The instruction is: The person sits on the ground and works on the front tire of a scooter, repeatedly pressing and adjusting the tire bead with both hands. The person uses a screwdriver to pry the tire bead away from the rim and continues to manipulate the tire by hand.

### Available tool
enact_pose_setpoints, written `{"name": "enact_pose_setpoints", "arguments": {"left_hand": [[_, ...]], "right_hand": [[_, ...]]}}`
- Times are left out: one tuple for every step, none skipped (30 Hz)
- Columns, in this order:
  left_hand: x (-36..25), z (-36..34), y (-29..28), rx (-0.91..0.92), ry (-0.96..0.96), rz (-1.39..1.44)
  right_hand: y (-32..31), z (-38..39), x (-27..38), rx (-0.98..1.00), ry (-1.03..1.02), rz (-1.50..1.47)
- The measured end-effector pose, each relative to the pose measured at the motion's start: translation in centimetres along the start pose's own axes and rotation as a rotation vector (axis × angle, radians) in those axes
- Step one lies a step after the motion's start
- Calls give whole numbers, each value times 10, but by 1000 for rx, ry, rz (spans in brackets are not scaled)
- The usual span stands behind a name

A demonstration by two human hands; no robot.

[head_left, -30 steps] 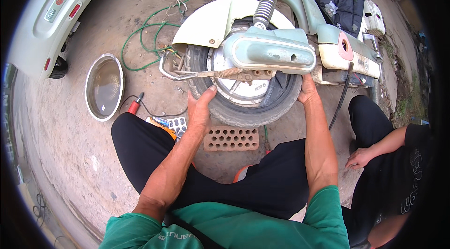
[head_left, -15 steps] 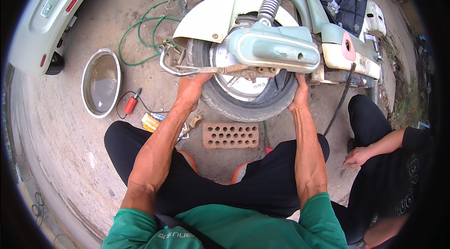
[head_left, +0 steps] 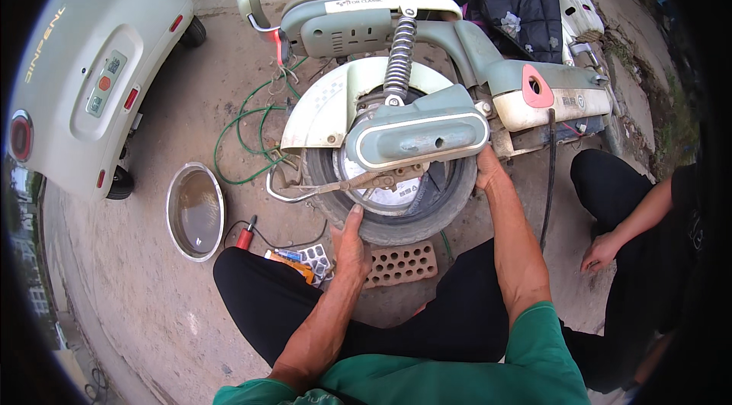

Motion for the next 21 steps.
{"name": "enact_pose_setpoints", "arguments": {"left_hand": [[10, 2, 0, -33, 3, 37], [16, 1, 2, -66, 12, 79], [18, 0, 0, -72, 36, 56], [19, -4, -4, -75, 59, 32], [16, -6, -7, -77, 85, 5], [15, -9, -12, -92, 71, -33], [15, -12, -15, -103, 54, -70], [13, -15, -17, -115, 40, -102], [13, -17, -17, -129, 30, -110], [11, -20, -16, -108, 15, -116], [8, -21, -16, -90, 3, -124], [6, -23, -16, -72, -11, -131], [2, -26, -16, -70, 8, -137], [-5, -32, -23, -68, -17, -189], [-11, -42, -28, -35, -39, -197], [-16, -52, -36, -10, -70, -209], [-31, -51, -27, 17, -77, -273], [-50, -46, -12, 46, -91, -334], [-65, -52, -12, 56, -153, -416], [-74, -61, -13, 76, -222, -501], [-81, -67, -14, 101, -231, -526]], "right_hand": [[-4, -4, 1, 3, 11, 0], [-5, -6, 4, -25, 12, 30], [-5, -9, 4, 2, -4, 33], [-5, -11, 4, 28, -22, 34], [-4, -12, 1, 33, -41, 35], [-4, -12, -3, 38, -60, 36], [-4, -11, -5, 38, -80, 40], [-2, -10, -6, 24, -94, 63], [1, -8, -6, 10, -107, 87], [1, -5, -5, -5, -123, 112], [1, -4, -6, -18, -109, 80], [1, 0, -8, -23, -127, 73], [1, 2, -11, -27, -146, 63], [3, 5, -14, -25, -166, 52], [5, 9, -20, -29, -172, 7], [15, 19, -25, -3, -194, -3], [17, 29, -31, -26, -239, -49], [19, 41, -36, -55, -285, -89], [36, 58, -40, -78, -303, -97], [39, 71, -47, -109, -313, -138], [41, 84, -55, -165, -300, -139]]}}
Point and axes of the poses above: each hand's wrist, its own z-axis away from the middle knuckle, its own y-axis out of the palm, x = y × z, the point moved 5 cm from there along -z, towards the middle knuckle, and after that the axes turned 10 degrees about -y, right-handed, at the moved point
